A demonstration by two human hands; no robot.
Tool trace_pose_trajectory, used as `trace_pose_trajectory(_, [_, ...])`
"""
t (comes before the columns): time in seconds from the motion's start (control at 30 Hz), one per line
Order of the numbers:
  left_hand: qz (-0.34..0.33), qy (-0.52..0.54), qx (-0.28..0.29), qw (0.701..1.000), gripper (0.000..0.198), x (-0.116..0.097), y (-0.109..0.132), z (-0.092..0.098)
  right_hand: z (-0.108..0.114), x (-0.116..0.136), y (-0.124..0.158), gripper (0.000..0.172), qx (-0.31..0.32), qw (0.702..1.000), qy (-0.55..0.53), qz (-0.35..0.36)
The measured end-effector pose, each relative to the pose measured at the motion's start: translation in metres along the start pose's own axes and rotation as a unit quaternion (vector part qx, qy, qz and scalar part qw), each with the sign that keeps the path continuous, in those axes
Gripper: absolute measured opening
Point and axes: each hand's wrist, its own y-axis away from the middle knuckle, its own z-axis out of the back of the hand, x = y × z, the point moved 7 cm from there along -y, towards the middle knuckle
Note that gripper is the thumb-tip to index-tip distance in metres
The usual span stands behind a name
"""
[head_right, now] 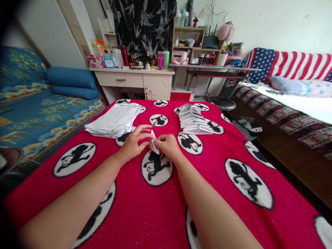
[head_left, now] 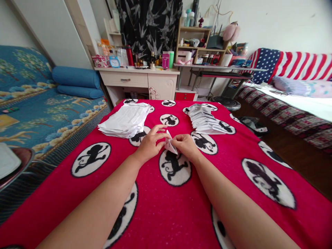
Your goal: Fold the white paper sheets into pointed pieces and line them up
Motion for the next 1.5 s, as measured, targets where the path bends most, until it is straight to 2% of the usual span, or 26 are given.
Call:
trace_pose_trajectory(0.23, [-0.016,-0.116,0.059,0.991,0.019,-0.008,0.001,-0.004,0.014,0.004,0.004,0.023,-0.109,0.99,0.074,0.057])
trace_pose_trajectory(0.33, [-0.018,-0.15,0.095,0.984,0.027,-0.007,0.003,-0.011,0.014,0.011,0.007,0.022,-0.135,0.982,0.104,0.079])
trace_pose_trajectory(0.4, [-0.005,-0.146,0.093,0.985,0.022,-0.004,0.004,-0.013,0.015,0.013,0.009,0.021,-0.143,0.981,0.106,0.082])
trace_pose_trajectory(0.5, [0.019,-0.083,0.053,0.995,0.013,0.0,0.002,-0.01,0.017,0.013,0.01,0.021,-0.149,0.98,0.104,0.076])
trace_pose_trajectory(0.63, [0.071,0.007,0.006,0.997,0.024,0.004,-0.001,-0.004,0.017,0.008,0.007,0.026,-0.135,0.987,0.068,0.051])
trace_pose_trajectory(0.77, [0.147,0.055,-0.015,0.988,0.02,0.015,0.002,-0.003,0.011,0.008,0.005,0.038,-0.08,0.995,-0.033,0.051])
trace_pose_trajectory(0.87, [0.176,0.132,-0.027,0.975,0.02,0.022,0.006,-0.007,0.004,0.013,0.006,0.039,-0.034,0.994,-0.082,0.064])
trace_pose_trajectory(0.93, [0.194,0.185,-0.033,0.963,0.033,0.025,0.009,-0.01,0.001,0.014,0.007,0.038,-0.022,0.992,-0.109,0.065])
trace_pose_trajectory(1.0, [0.211,0.217,-0.03,0.953,0.053,0.027,0.01,-0.014,-0.001,0.013,0.007,0.037,-0.021,0.99,-0.13,0.057])
trace_pose_trajectory(1.03, [0.216,0.227,-0.022,0.949,0.057,0.027,0.01,-0.017,-0.001,0.012,0.007,0.036,-0.021,0.989,-0.136,0.053])
trace_pose_trajectory(1.23, [0.201,0.233,0.015,0.951,0.024,0.028,0.008,-0.024,0.0,0.007,0.005,0.033,-0.028,0.992,-0.11,0.051])
trace_pose_trajectory(1.4, [0.236,0.265,0.049,0.934,0.026,0.03,0.012,-0.035,0.004,0.01,0.006,0.033,-0.049,0.993,-0.077,0.069])
trace_pose_trajectory(1.5, [0.284,0.335,0.008,0.899,0.034,0.027,0.013,-0.039,0.009,0.01,0.009,0.031,-0.103,0.988,-0.092,0.073])
